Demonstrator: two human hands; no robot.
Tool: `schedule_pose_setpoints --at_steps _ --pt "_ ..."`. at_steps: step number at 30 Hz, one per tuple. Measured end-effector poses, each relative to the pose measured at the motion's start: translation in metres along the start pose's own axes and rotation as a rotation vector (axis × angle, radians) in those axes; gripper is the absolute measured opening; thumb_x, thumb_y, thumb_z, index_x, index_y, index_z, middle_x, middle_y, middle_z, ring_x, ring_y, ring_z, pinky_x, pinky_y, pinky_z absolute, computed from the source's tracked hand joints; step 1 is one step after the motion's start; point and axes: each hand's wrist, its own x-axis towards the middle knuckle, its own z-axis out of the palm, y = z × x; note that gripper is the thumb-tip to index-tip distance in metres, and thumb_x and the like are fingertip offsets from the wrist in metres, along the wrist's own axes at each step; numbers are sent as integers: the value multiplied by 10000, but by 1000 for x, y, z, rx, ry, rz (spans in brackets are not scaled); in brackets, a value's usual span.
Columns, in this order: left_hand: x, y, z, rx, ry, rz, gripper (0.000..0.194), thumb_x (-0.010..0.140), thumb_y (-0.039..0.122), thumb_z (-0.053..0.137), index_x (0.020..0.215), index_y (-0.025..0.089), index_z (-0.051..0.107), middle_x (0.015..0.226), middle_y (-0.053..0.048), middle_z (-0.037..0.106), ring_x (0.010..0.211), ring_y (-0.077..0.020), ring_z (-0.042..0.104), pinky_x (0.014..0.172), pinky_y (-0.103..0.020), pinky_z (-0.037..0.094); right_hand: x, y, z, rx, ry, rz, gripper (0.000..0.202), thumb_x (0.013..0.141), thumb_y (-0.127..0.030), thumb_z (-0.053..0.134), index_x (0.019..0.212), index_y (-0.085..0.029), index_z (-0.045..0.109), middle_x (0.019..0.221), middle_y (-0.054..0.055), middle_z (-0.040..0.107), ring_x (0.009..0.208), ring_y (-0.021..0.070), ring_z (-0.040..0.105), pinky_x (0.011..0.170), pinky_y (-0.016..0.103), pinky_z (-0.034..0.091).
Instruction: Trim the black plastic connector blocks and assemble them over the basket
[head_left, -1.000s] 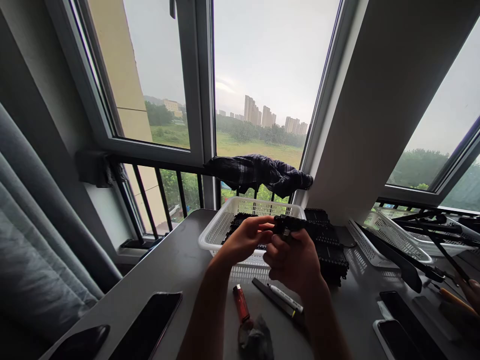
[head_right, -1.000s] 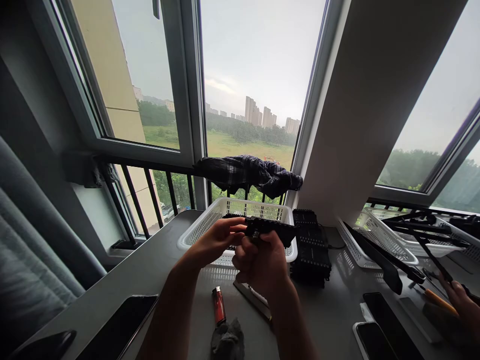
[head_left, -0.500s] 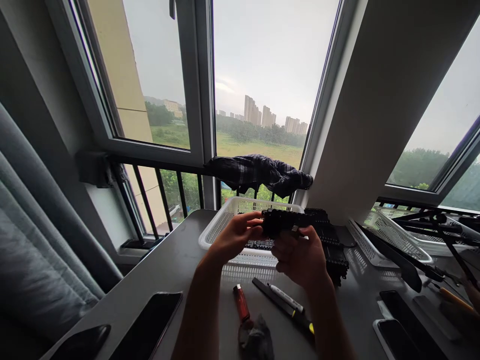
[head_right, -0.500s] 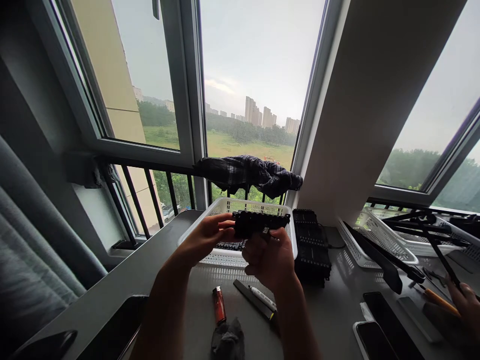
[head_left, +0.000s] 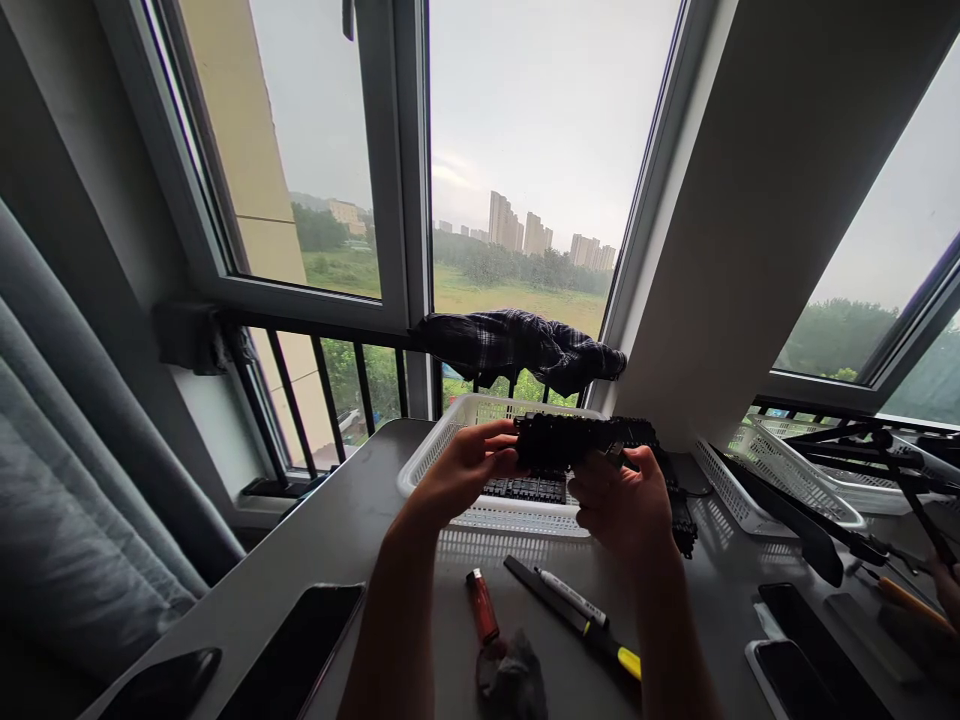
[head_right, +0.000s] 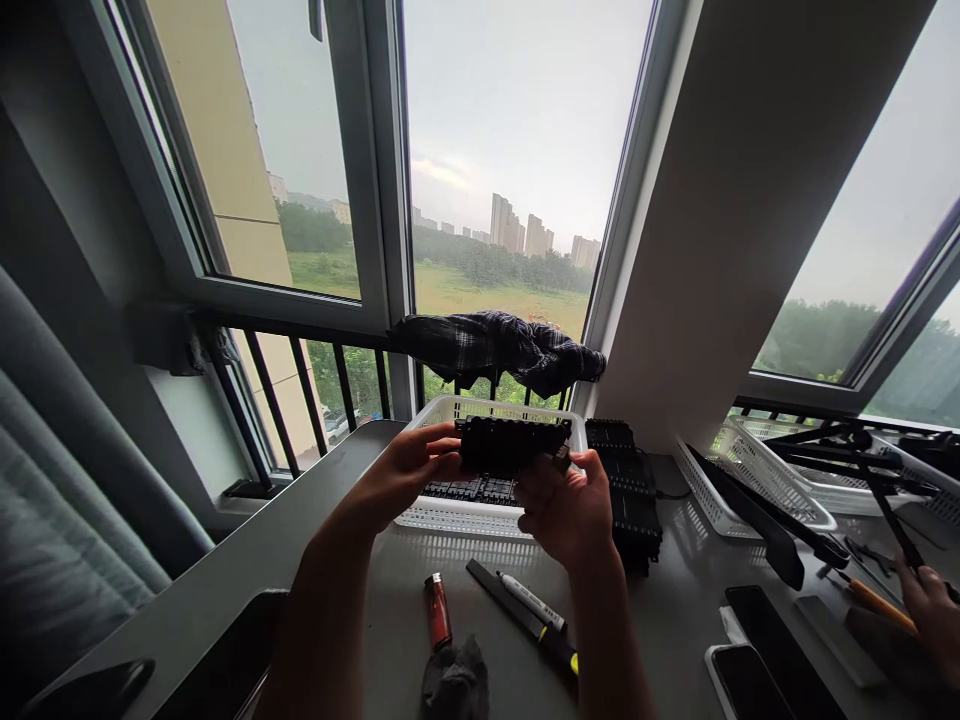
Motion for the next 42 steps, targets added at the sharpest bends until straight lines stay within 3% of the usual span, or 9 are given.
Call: schedule_pose_setpoints --at_steps 4,9,14,21,27,32,42 --pt "1 0 1 -6 -1 5 496 570 323 866 969 138 636 819 -50 749 741 -214 717 820 -446 586 0 -1 0 -9 9 -6 339 715 -442 522 596 -215 300 583 -44 270 540 115 273 427 194 232" --pt "3 -2 6 3 -23 -15 523 549 345 877 955 129 628 820 -59 748 743 -213 713 807 -422 588 3 4 4 -29 -50 57 389 687 -463 538 583 -217 255 581 -49 223 531 112 237 426 195 226" --pt "3 -2 15 37 -61 -8 512 578 373 856 975 133 638 854 -70 746 768 -216 706 803 -403 579 7 14 10 -39 -111 90 360 682 -461 544 582 -213 304 580 -47 226 539 115 218 427 197 198" --pt "5 -3 26 116 -132 -1 379 649 317 802 946 130 660 850 -72 740 763 -197 685 787 -351 552 10 25 19 -99 -157 106 374 742 -512 500 602 -207 334 598 -41 252 552 114 230 434 188 182" --pt "5 -6 30 144 -188 24 344 693 322 769 972 140 681 853 -80 744 729 -183 679 720 -292 540 14 32 22 -161 -154 104 372 705 -520 502 583 -208 342 577 -44 260 536 105 225 423 190 171" --pt "5 -6 31 140 -183 12 376 680 329 785 983 129 687 856 -93 745 721 -186 683 674 -275 534 14 32 22 -141 -119 70 330 688 -469 505 570 -208 340 571 -44 264 521 104 221 408 195 173" --pt "4 -3 22 99 -115 -3 422 626 331 820 963 131 665 858 -75 746 776 -210 697 779 -358 568 10 21 16 -90 -82 76 334 677 -452 526 592 -211 311 581 -44 246 538 113 244 426 193 207"
